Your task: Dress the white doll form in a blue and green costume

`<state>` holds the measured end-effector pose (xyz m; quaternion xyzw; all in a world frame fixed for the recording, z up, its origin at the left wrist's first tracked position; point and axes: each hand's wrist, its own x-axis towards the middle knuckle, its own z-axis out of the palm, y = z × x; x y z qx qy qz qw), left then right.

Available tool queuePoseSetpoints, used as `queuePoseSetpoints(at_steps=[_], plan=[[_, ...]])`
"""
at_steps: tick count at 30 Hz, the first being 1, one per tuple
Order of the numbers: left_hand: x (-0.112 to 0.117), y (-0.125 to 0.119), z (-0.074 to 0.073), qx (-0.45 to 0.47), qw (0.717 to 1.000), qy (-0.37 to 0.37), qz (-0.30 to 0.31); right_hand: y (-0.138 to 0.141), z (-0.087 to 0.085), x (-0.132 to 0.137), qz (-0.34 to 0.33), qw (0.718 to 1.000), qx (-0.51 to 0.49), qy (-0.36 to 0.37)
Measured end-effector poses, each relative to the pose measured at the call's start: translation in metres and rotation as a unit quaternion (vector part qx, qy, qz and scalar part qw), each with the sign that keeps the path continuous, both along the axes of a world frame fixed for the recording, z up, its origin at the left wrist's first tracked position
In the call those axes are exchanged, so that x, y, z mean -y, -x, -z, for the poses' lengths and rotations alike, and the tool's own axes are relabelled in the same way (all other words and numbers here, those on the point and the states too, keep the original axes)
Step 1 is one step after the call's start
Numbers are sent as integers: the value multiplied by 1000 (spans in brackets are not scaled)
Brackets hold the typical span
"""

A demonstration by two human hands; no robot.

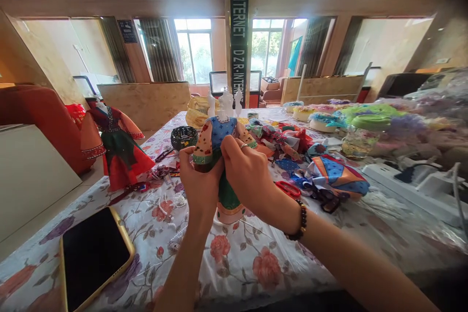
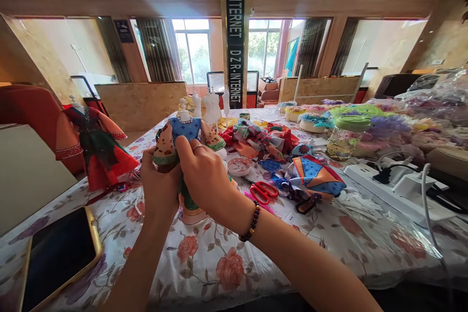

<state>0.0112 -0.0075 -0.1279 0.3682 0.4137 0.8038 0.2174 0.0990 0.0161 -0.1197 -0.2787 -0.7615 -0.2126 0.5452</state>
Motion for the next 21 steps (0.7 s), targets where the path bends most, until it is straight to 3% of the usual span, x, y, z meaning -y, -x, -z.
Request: queuePoseSetpoints(at_steps=[11,16,21], plan=[[1,0,0,5,1000,17,-3,2,-1,-4,-12,1000,-1,21],[6,-4,-2,-24,999,39,-8,-3,-2,-6,-53,997,-21,52],[13,2,-7,-36,996,50,68,-8,2,-5,-54,992,-78,83]])
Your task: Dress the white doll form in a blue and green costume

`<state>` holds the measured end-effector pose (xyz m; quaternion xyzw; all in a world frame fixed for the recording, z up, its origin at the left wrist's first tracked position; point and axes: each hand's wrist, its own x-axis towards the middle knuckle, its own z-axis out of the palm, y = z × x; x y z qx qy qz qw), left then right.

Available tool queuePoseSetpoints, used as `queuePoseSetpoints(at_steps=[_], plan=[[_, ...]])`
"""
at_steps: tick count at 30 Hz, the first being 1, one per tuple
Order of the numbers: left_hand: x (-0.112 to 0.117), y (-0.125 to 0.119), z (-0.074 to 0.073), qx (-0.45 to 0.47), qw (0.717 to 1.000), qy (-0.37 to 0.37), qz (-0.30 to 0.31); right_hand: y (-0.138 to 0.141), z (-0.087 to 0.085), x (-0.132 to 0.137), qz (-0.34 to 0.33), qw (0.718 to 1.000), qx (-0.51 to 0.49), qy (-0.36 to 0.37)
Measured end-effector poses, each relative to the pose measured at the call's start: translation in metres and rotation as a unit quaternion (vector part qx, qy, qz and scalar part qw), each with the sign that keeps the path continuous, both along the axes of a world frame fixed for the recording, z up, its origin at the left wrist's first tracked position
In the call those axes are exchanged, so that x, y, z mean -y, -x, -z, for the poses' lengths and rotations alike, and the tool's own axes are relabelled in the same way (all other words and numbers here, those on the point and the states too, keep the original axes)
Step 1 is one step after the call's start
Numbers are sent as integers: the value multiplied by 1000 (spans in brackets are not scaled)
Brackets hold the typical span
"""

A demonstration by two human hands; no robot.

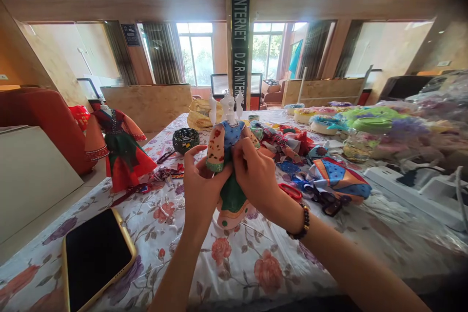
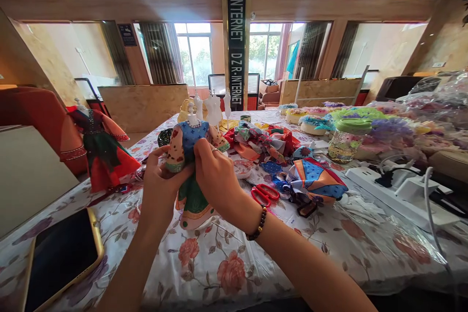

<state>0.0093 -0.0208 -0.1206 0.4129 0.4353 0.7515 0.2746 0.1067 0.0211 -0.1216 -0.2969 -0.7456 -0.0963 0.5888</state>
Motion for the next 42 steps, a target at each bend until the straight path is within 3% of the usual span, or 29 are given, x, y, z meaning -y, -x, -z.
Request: queuePoseSetpoints(at_steps=[5,10,13,18,26,31,42], plan=[[7,21,-6,-74,992,-33,101,-2,1,3,-28,998,18,44],[-2,35,-32,-158,980,-101,61,-4,0,3,-27,999,-11,40],[-14,34,-53,-179,972,-121,90,-5,-1,2,-40,998,-30,42],[-24,24,-72,-215,967,-107,84,-8,-5,3,-75,993,-45,79],[-23,17,-79,-232,965,-103,73,-13,-7,-1,-176,972,-50,145],[-29,22,-77,-242,961,-111,74,-14,-8,-2,-159,980,-41,114],[-25,20,-81,-335,938,-89,2,-17,-8,0,-185,974,-51,121]])
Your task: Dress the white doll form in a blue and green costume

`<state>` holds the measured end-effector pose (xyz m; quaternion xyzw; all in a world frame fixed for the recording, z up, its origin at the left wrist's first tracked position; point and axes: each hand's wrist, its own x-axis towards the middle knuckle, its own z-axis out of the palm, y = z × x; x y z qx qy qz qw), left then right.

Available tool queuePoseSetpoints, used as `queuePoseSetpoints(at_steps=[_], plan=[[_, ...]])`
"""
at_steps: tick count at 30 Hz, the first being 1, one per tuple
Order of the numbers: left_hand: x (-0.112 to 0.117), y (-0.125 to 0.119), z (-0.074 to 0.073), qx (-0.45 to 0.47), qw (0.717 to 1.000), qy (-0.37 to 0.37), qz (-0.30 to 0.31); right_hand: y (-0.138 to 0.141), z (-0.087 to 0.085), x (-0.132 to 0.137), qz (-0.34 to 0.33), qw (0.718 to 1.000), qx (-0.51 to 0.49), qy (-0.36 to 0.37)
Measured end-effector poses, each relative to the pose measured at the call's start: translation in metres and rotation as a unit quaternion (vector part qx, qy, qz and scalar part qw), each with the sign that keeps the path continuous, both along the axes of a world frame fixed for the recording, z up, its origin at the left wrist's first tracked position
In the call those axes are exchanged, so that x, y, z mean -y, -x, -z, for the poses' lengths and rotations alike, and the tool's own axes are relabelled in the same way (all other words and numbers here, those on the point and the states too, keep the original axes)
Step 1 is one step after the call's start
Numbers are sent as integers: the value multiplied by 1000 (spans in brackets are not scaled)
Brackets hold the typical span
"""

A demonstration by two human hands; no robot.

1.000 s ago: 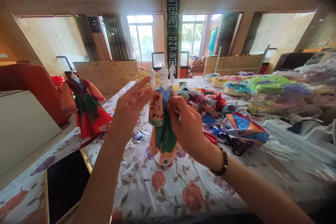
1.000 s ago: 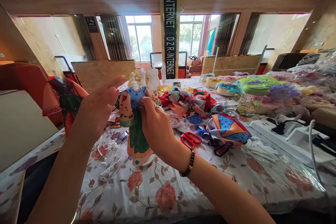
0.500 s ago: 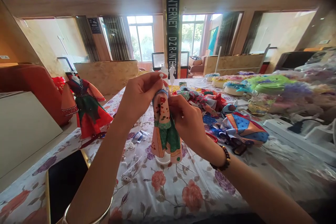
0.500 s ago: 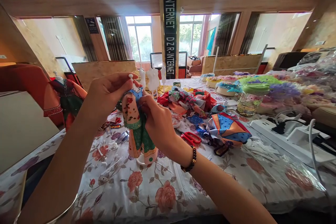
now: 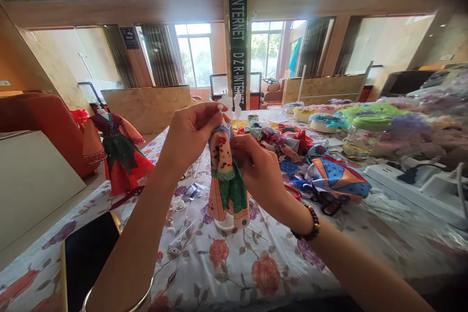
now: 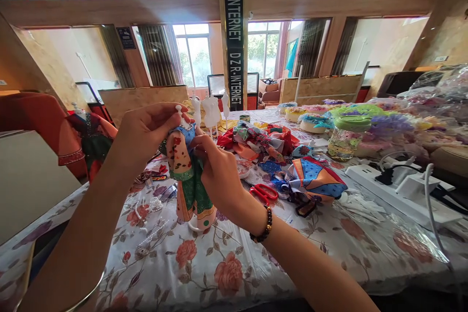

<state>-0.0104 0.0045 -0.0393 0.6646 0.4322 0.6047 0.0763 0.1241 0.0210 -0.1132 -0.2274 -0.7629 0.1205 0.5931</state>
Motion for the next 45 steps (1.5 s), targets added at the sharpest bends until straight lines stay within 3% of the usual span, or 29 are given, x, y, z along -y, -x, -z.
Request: queuePoseSetpoints(at_steps=[7,15,20,29,31,34,36,39,45], plan=[[-1,0,-1,6,1000,14,3,-2,0,0,-13,1000,-2,13],[1,6,-1,45,999,29,11,-8,6,4,17,999,18,24],[-2,14,1,47,997,25,64,-9,14,3,25,999,-40,21],[-11,34,-2,70,974,74,202,-15,3,1,6,999,-9,-48],[-13,37,-4,64,968,87,228,-13,3,-1,22,998,-2,-63],[-17,42,-5,50,962,90,251,-9,3,-5,73,986,23,-147],[-18,44,-5,45,961,88,258,-5,3,-8,113,971,51,-202],[-18,44,-4,41,961,90,258,-2,-1,-12,147,961,59,-225],[-12,38,-4,58,971,104,207,-1,-13,-15,96,968,84,-216]])
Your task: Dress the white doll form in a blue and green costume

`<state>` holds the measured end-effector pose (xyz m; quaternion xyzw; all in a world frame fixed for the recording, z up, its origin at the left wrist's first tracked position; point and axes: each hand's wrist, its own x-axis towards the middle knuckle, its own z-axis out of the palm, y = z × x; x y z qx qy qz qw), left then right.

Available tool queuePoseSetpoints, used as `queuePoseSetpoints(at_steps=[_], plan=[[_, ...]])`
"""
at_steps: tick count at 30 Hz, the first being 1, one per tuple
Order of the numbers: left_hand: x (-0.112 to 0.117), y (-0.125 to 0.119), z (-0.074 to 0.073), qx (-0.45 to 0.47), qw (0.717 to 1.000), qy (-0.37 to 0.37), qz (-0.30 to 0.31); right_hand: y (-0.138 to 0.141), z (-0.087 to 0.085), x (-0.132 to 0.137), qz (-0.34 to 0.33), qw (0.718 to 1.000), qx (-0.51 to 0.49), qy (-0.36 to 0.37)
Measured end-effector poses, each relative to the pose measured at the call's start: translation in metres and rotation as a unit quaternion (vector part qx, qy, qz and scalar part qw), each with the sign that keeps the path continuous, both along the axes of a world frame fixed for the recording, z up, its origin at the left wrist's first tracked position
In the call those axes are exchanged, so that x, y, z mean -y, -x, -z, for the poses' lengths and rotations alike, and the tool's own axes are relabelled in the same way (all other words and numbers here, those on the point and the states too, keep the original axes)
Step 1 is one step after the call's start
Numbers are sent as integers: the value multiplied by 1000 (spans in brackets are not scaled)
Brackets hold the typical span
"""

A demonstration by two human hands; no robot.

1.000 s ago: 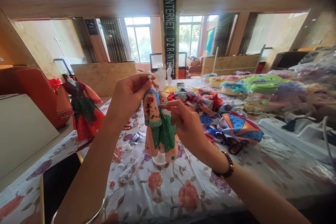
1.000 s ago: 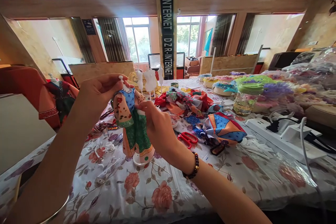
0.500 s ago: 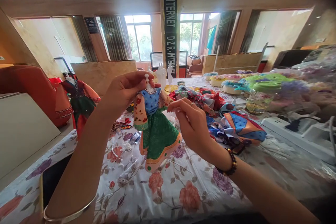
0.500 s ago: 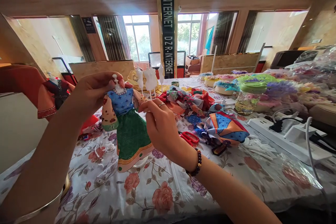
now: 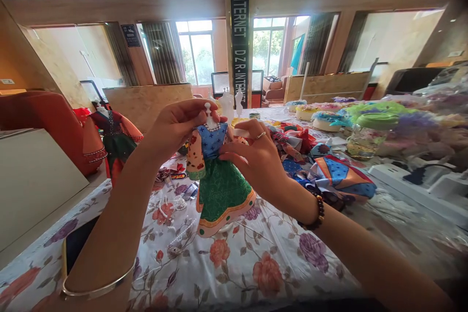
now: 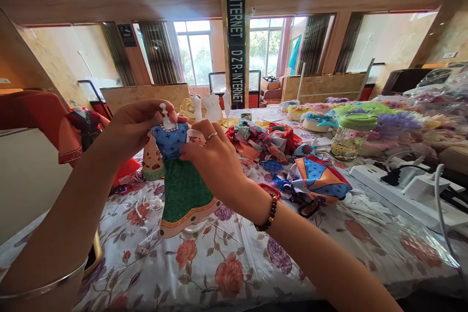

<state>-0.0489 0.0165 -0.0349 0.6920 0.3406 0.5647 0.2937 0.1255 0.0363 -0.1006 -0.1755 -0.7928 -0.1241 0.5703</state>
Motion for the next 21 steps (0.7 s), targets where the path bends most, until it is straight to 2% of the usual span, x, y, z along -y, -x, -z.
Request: queuePoseSetpoints(at_steps=[3,8,12,18,21], plan=[[1,-1,-1,-2,1000,3,6,1,-4,-1,-8,1000,22,18],[-1,1,0,-13,1000,-2,8,1,-6,-5,5,998,65,-13],[0,3,0,-6,1000,1,15,-3,-14,-9,5,993,118,-24],[2,2,0,-3,1000,12,-17,-14,-28,-9,3,975,220,-27],[2,1,0,4,1000,8,6,-18,-25,-9,-22,982,188,-14]])
